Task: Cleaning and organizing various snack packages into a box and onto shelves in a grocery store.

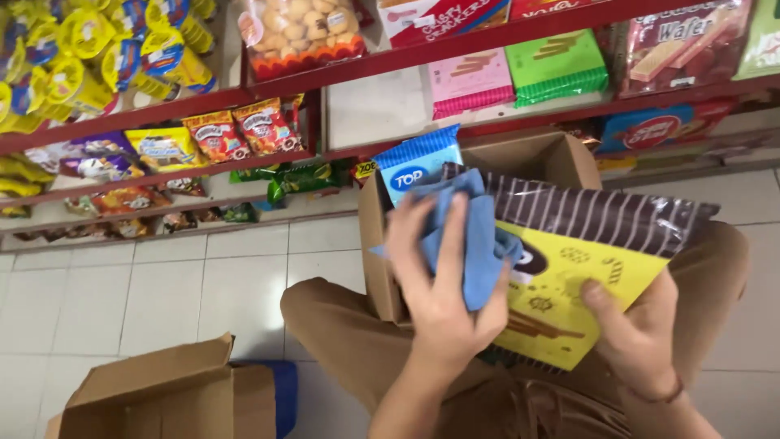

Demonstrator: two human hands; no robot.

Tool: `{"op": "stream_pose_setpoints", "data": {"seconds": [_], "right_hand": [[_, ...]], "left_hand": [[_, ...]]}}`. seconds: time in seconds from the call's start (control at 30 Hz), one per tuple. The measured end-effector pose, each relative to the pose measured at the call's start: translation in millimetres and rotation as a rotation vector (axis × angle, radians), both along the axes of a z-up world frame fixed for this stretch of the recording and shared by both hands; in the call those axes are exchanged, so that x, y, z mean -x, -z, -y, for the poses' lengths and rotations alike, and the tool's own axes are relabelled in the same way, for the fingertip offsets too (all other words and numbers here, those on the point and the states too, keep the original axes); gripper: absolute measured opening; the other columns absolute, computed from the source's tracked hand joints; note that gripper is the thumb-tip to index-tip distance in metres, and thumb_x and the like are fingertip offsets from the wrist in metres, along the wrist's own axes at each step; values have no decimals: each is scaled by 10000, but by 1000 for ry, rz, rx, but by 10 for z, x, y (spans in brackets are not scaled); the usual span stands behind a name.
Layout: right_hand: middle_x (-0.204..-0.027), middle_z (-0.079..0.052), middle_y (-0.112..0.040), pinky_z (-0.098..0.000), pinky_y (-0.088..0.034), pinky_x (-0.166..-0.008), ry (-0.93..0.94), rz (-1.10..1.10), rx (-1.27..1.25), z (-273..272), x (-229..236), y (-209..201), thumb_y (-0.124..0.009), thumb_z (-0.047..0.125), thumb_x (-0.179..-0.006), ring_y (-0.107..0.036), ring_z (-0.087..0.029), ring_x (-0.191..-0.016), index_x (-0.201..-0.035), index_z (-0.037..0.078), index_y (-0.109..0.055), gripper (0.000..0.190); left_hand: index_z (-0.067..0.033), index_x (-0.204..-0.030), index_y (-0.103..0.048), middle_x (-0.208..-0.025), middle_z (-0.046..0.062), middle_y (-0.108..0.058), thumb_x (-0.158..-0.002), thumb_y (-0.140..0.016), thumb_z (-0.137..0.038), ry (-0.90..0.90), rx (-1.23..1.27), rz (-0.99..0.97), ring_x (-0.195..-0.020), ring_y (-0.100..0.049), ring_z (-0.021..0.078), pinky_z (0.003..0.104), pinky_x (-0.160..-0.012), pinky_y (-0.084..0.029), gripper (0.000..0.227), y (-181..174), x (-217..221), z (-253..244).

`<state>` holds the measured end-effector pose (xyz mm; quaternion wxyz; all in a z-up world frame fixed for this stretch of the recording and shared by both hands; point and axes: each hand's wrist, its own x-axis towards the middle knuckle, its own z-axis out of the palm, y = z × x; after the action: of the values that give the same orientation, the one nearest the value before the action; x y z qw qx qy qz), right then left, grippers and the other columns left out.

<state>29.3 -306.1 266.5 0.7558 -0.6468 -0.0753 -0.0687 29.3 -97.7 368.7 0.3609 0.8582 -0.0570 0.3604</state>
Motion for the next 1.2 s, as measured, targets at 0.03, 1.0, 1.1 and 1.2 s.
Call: {"op": "stream_pose_setpoints", "data": {"seconds": [0.03, 1.0, 1.1, 1.2], "right_hand": [[-1226, -125, -684, -293, -564, -925, -9, 1, -3, -24, 11, 13, -631, 63, -1008, -677, -164, -1064, -1352, -55, -518, 381], [-1309, -141, -641, -326, -551, -1018, 37, -105, -287, -136, -313, -239, -448, 303, -1197, -667, -197, -1170, -1448, -64, -491, 446], [-1338, -154, -656, -315, -567, -985, 41, -56, -325, -30, -342, -193, -452, 354, -1208, -687, -199, -1133, -1414, -89, -503, 491], [-1338, -151, -655, -317, -572, -977, 124, -71, -379, -7, -431, -389, -456, 370, -1147, -693, -208, -1121, -1433, -91, -489, 544]], "left_hand": [[25, -1419, -584, -1459, 243, -460, -841, -785, -143, -9, -3, 1, -1450, -451, 470, 567, -1273, -344, 635, 28, -9, 11], [-57, -1317, -724, -1419, 121, -662, -874, -720, -163, 415, -329, -52, -1416, -568, 309, 503, -1241, -398, 456, 618, 382, 161], [-99, -1247, -760, -1353, 78, -700, -922, -719, -140, 391, -412, 77, -1353, -622, 256, 454, -1202, -448, 331, 915, 545, 40], [-91, -1195, -784, -1295, 77, -727, -894, -715, -137, 486, -481, 101, -1305, -647, 251, 441, -1156, -496, 313, 1104, 645, -184]]}}
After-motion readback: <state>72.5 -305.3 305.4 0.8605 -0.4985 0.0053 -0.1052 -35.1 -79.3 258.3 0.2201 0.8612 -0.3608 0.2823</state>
